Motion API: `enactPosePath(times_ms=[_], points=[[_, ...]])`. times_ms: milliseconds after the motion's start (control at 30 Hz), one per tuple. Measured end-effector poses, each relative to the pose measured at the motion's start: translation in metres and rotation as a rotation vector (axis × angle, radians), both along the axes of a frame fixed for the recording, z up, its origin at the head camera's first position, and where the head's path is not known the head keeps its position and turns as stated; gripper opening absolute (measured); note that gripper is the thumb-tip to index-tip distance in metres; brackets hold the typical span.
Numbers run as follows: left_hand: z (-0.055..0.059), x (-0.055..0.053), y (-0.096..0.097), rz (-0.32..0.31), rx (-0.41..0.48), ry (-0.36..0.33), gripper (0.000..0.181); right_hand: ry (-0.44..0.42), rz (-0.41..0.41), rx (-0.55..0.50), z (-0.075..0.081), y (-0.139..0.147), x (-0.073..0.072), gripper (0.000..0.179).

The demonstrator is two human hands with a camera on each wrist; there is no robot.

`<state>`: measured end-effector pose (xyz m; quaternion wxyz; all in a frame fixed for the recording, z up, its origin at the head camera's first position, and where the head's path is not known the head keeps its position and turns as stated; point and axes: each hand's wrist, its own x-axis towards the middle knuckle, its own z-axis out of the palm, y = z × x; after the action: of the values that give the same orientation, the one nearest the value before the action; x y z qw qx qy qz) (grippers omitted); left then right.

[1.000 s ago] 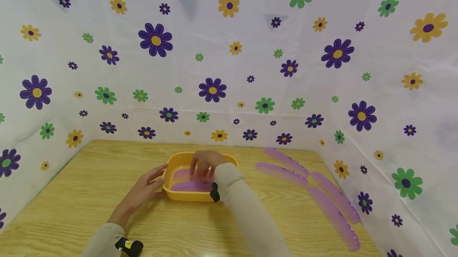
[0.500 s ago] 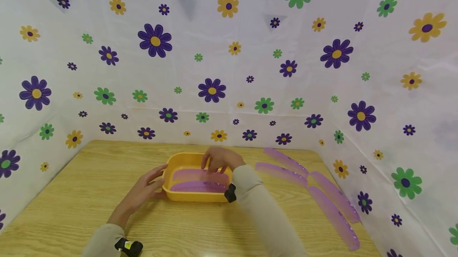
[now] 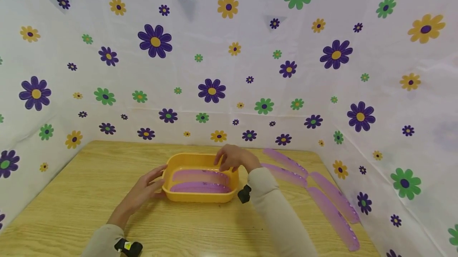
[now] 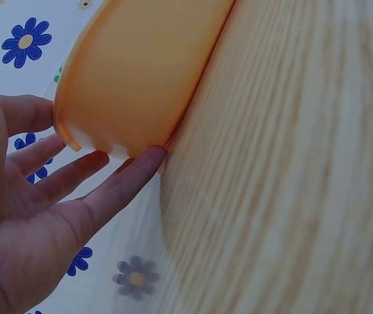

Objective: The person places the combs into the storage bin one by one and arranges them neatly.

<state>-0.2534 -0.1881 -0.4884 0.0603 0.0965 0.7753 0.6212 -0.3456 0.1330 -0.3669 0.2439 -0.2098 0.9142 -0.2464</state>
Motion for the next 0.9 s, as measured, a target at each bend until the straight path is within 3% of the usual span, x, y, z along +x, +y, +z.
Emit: enactPosePath(times_ms=[233, 900], points=[[0.0, 0.0, 0.001, -0.003, 0.009, 0.009, 0.054, 0.028, 0.019, 0.007, 0.001, 0.019, -0.001, 0.022], [0.0, 0.0, 0.001, 0.004, 0.017, -0.011, 0.054, 0.03, -0.082, 0.028, -0.006, 0.073, -0.003, 0.022]])
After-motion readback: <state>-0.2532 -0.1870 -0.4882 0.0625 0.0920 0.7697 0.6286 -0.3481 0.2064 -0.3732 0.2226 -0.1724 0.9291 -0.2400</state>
